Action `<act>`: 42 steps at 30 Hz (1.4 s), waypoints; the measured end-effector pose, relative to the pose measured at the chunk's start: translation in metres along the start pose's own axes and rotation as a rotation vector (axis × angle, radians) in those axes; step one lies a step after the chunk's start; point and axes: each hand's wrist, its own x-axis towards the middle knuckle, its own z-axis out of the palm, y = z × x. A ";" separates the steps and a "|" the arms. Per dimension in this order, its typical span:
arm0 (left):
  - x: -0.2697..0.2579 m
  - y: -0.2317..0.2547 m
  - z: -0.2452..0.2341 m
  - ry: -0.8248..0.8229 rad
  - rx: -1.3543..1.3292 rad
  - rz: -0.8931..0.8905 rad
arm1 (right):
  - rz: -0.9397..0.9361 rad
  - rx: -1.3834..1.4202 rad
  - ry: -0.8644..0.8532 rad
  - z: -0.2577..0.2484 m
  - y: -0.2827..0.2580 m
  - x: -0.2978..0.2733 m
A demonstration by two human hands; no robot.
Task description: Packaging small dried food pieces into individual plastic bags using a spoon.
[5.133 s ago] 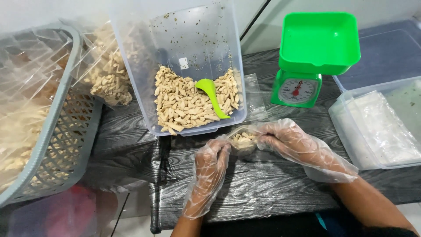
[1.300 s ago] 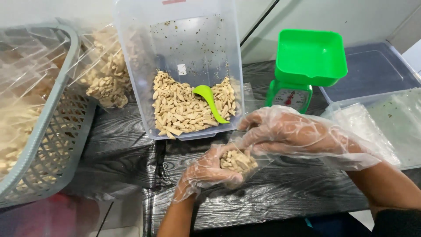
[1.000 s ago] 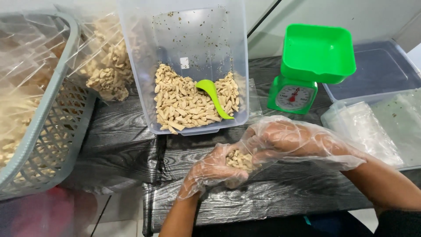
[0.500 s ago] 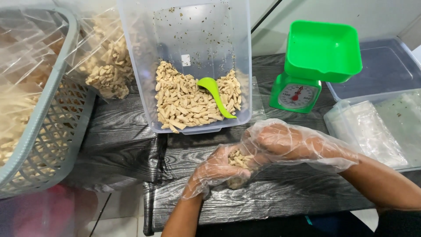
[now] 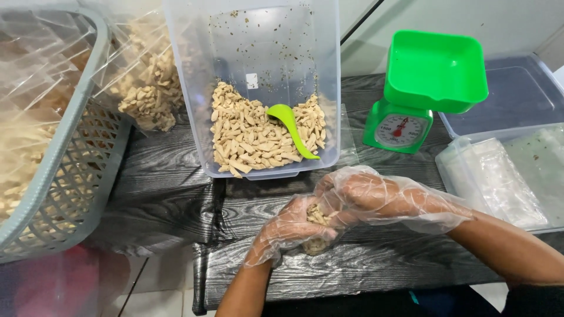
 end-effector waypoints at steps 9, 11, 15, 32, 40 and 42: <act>-0.007 0.026 -0.006 0.003 -0.036 0.010 | 0.053 0.038 -0.002 -0.003 -0.002 0.004; -0.001 -0.004 -0.005 -0.023 -0.026 0.007 | 0.069 0.051 -0.003 -0.006 -0.001 0.001; -0.010 0.014 0.000 -0.007 -0.049 0.004 | 0.084 0.062 -0.011 -0.019 -0.001 -0.018; 0.001 -0.022 -0.010 0.129 -0.368 0.275 | 0.040 -0.423 0.573 -0.045 0.028 0.093; -0.002 0.005 -0.008 0.214 -0.469 0.287 | 0.087 -0.170 0.343 -0.049 -0.009 0.024; -0.002 0.007 -0.004 0.226 -0.483 0.295 | 0.109 -0.148 0.276 -0.046 -0.009 0.001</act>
